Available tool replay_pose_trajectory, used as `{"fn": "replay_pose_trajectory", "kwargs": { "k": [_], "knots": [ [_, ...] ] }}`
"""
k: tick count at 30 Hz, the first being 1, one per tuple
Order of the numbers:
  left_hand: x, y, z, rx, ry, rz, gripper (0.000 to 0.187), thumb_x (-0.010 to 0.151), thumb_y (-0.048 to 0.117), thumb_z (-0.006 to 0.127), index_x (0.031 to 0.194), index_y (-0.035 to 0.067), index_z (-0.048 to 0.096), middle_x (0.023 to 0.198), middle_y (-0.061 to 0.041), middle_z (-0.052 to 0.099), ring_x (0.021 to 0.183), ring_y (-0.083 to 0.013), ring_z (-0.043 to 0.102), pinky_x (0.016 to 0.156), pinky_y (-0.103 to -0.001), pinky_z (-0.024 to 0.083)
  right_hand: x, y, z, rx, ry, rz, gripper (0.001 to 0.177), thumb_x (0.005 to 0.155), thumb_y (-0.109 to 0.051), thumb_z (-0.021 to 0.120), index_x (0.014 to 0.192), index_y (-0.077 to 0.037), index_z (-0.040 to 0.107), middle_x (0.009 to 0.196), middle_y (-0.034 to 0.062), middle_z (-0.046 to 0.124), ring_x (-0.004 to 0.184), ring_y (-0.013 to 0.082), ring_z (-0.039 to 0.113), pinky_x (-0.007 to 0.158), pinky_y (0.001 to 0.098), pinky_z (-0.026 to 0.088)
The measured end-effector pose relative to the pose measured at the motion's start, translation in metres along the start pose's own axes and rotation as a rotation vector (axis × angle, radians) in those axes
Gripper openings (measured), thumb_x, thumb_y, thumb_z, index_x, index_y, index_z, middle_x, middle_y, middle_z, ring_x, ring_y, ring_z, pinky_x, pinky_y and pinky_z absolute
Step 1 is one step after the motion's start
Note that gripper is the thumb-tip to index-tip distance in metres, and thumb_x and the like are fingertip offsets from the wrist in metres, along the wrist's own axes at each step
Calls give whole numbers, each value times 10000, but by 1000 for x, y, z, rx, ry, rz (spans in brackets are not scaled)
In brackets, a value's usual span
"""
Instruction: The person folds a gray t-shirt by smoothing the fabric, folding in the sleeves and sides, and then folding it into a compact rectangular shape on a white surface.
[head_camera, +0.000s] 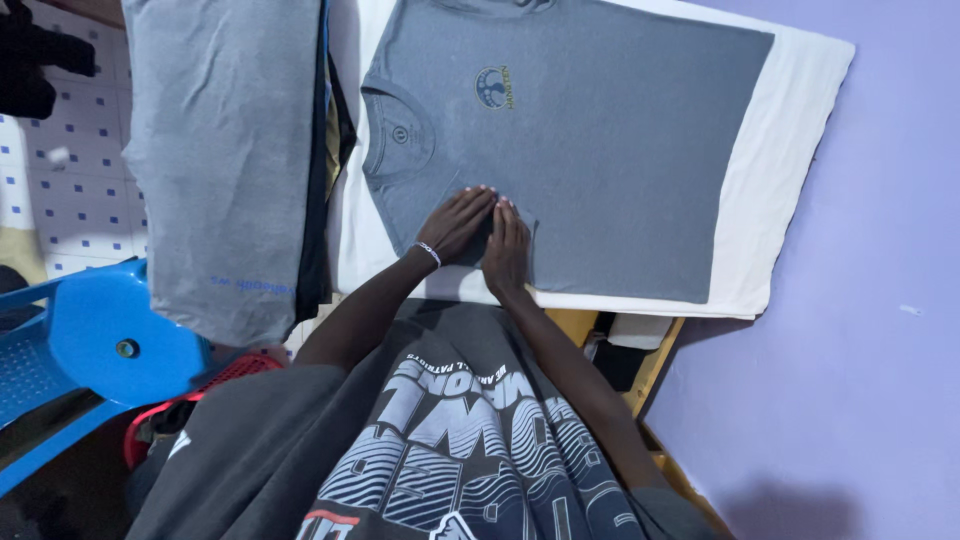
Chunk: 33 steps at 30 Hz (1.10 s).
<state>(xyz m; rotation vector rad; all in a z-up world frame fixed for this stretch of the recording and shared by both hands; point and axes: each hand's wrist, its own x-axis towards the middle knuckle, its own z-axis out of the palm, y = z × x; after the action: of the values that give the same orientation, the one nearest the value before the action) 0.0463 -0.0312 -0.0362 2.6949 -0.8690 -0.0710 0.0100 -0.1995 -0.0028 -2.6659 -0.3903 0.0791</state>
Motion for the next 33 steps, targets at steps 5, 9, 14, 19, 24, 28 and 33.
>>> {"fn": "replay_pose_trajectory", "kwargs": {
  "k": [5,9,14,19,24,28,33],
  "knots": [
    [6,11,-4,-111,-16,-53,670,1016,349,444,1595,29,336,1689,-135,272,1569,-252,238,1297,-428,157,3,1,10,-6,25,25,579,1080,-171,421,1575,94,281,1664,271,289,1582,401,222,1264,564,208],
    [3,8,-22,-93,-56,-106,712,1002,369,448,1625,65,285,1721,-125,230,1591,-243,198,1304,-424,131,2,0,4,-57,-8,101,614,1088,-302,364,1597,35,291,1678,240,288,1585,387,229,1260,573,189],
    [-2,-7,-25,-162,1,-203,791,967,415,519,1613,20,290,1705,-171,223,1585,-293,190,1293,-449,130,2,12,-4,-168,26,167,684,1087,-400,347,1589,60,273,1667,269,248,1567,411,215,1251,568,176],
    [-22,-27,-33,-99,-20,-245,832,956,429,558,1612,-10,295,1710,-189,217,1592,-302,190,1301,-451,127,-10,35,-15,-184,55,190,678,1109,-399,319,1596,71,282,1694,252,242,1591,383,214,1274,549,172],
    [-29,-25,-38,-42,1,-245,837,996,471,539,1625,-13,273,1719,-187,200,1601,-294,176,1307,-458,115,-17,42,-12,-217,58,215,659,1107,-361,320,1601,73,275,1697,260,227,1594,387,180,1266,542,133],
    [-20,-9,-31,-76,-66,-161,826,1008,477,502,1614,-28,257,1702,-209,196,1583,-312,168,1287,-474,105,-11,33,-4,-30,90,208,615,1111,-318,301,1618,30,278,1708,226,237,1603,365,180,1290,565,119],
    [18,32,6,4,-13,-87,738,1015,408,442,1614,5,287,1704,-191,232,1593,-295,182,1310,-458,89,19,1,8,191,181,121,570,1123,-302,272,1601,1,343,1687,171,336,1603,342,255,1312,535,185]
  ]
}}
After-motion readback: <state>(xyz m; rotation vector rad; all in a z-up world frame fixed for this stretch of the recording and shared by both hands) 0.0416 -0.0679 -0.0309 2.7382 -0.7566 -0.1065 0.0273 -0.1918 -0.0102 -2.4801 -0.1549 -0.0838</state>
